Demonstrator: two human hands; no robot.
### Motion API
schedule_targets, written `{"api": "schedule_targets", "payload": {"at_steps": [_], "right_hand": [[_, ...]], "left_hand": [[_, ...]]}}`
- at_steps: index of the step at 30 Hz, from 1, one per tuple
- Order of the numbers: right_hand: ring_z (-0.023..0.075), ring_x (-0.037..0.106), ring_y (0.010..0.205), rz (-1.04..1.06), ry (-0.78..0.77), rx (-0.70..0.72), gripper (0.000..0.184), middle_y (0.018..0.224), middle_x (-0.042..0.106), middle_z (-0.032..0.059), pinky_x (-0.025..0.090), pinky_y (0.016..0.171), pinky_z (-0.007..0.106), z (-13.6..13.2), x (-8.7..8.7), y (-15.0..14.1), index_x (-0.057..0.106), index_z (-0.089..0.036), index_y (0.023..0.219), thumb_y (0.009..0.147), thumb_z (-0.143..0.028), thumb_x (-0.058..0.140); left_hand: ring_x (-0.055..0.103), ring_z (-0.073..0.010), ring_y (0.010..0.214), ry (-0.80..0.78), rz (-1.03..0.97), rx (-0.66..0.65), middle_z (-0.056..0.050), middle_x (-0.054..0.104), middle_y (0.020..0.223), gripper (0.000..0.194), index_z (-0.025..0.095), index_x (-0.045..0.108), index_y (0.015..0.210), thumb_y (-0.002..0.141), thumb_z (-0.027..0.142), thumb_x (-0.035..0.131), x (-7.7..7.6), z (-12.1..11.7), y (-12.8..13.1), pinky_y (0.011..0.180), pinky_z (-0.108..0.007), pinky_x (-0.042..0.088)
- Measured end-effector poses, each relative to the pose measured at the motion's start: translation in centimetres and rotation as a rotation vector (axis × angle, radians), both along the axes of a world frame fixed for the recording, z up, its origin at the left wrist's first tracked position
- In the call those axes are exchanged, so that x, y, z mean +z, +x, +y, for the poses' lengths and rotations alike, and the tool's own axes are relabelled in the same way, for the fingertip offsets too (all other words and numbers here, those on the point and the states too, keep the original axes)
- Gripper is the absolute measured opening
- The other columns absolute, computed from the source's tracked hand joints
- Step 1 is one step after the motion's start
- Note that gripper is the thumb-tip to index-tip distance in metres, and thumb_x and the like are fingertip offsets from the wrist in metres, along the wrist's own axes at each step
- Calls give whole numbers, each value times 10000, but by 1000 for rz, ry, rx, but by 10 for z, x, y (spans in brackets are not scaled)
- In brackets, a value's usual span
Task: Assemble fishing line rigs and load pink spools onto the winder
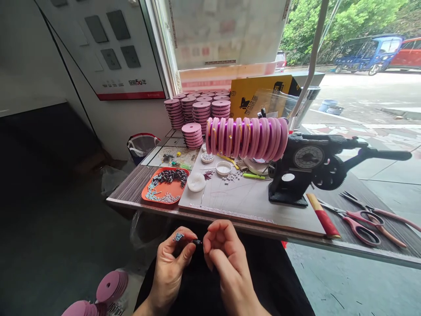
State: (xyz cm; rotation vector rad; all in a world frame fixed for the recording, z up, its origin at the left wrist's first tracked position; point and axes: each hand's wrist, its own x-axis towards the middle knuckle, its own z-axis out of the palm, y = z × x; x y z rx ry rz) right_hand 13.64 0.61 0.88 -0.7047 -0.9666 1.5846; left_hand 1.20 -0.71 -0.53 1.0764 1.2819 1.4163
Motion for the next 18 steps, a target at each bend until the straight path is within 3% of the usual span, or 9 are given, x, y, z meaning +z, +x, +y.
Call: {"api": "schedule_targets", "payload": {"at_steps": [6, 10, 14, 18], "right_hand": [[100, 362, 553, 80, -2, 33, 159, 669, 454, -29, 326, 499, 189, 0, -3, -2, 453, -213, 850, 733, -107, 437], [94, 351, 555, 81, -8, 33, 146, 717, 446, -30, 320, 501, 182, -1, -3, 0, 453, -222, 848, 738, -126, 455], [91, 361, 582, -74, 67, -27, 192, 886, 460, -13, 338, 531, 192, 0, -3, 2, 453, -236, 916, 745, -188, 524], [127, 420, 630, -313, 136, -21, 136, 800, 482, 3, 372, 562, 214, 2, -3, 2, 457, -212, 923, 844, -318, 490]], "left_hand": [[333, -62, 513, -36, -86, -18, 36, 465, 614, 141, 168, 618, 715, 692, 295, 675, -1, 1, 4, 469, -187, 269], [272, -43, 469, -94, -265, -61, 54, 420, 560, 207, 161, 620, 724, 667, 347, 693, -2, 2, 10, 435, -179, 217], [244, -28, 447, -162, -406, -30, 61, 411, 535, 248, 160, 632, 728, 624, 365, 726, -5, 3, 14, 424, -170, 186], [274, -32, 474, -152, -429, -20, 53, 431, 560, 202, 169, 641, 733, 641, 330, 722, -5, 2, 15, 446, -164, 216]]}}
